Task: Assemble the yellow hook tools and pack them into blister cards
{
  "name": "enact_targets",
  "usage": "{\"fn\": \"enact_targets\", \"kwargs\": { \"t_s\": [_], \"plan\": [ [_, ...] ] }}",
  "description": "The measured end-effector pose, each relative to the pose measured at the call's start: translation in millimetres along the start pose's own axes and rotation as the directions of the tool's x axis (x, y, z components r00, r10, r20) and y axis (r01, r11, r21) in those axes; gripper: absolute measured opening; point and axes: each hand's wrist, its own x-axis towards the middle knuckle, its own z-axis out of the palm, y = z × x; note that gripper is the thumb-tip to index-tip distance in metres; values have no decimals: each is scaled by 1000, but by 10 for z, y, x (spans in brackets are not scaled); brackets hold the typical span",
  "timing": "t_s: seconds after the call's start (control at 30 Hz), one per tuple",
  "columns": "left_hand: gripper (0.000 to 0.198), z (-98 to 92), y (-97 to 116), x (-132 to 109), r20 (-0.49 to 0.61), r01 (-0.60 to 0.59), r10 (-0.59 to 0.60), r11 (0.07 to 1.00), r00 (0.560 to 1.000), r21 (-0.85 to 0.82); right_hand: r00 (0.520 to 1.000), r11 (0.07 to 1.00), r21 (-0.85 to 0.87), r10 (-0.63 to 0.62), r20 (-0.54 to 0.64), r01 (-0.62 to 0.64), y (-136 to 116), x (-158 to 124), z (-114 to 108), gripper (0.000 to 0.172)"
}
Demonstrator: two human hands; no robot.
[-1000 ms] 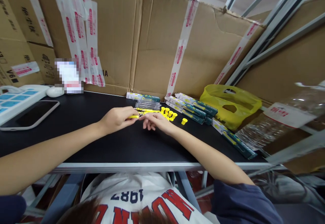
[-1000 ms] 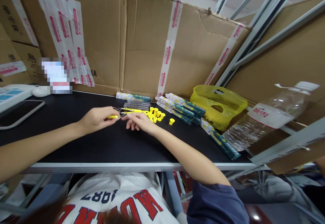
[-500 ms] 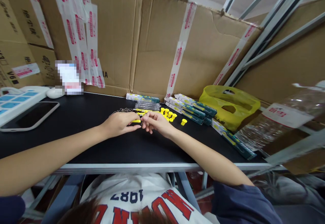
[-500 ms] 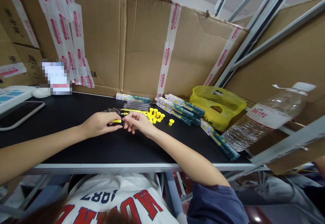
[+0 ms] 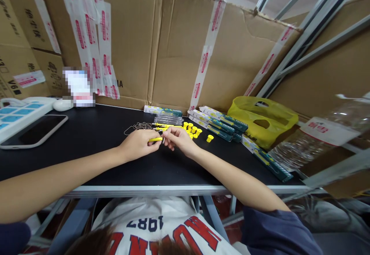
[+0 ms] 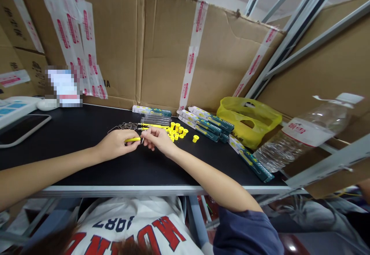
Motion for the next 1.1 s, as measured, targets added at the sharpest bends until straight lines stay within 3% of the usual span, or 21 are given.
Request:
{"fn": "enact_targets", "kwargs": {
  "t_s": [0.27, 0.4, 0.47, 0.53, 0.63, 0.7, 0.93, 1.1],
  "plan": [
    [33, 16, 39, 15, 27, 45, -43, 995, 999, -90, 997, 993, -91, -80, -4, 79, 21, -19, 56, 44],
    [27, 14, 4, 34, 22, 141, -140, 973, 990, -182, 991, 954, -271, -131, -6, 125, -7, -31, -5, 36],
    [28, -4, -26, 44, 23, 218, -219, 947, 976, -235, 964, 850, -470, -266, 7, 238, -28, -53, -47, 24],
    [28, -21, -52, 51, 55, 270, -265, 920, 963, -283, 910, 641, -676, -400, 112, 365, -39, -79, -77, 13],
    [27, -30, -68, 59, 136, 274, -241, 899, 961, -341, 838, 330, -811, -443, 319, 483, -30, -103, -88, 12],
    [26, -31, -62, 65, 179, 259, -205, 893, 962, -369, 811, 230, -827, -445, 379, 513, -19, -106, -80, 9],
    [29, -36, -38, 68, 305, 292, -168, 856, 937, -427, 784, 93, -853, -454, 423, 514, -4, -92, -85, 14],
    [36, -14, -41, 47, 354, 314, -145, 816, 924, -485, 780, 129, -834, -451, 433, 537, 29, -85, -101, 16]
  ]
}}
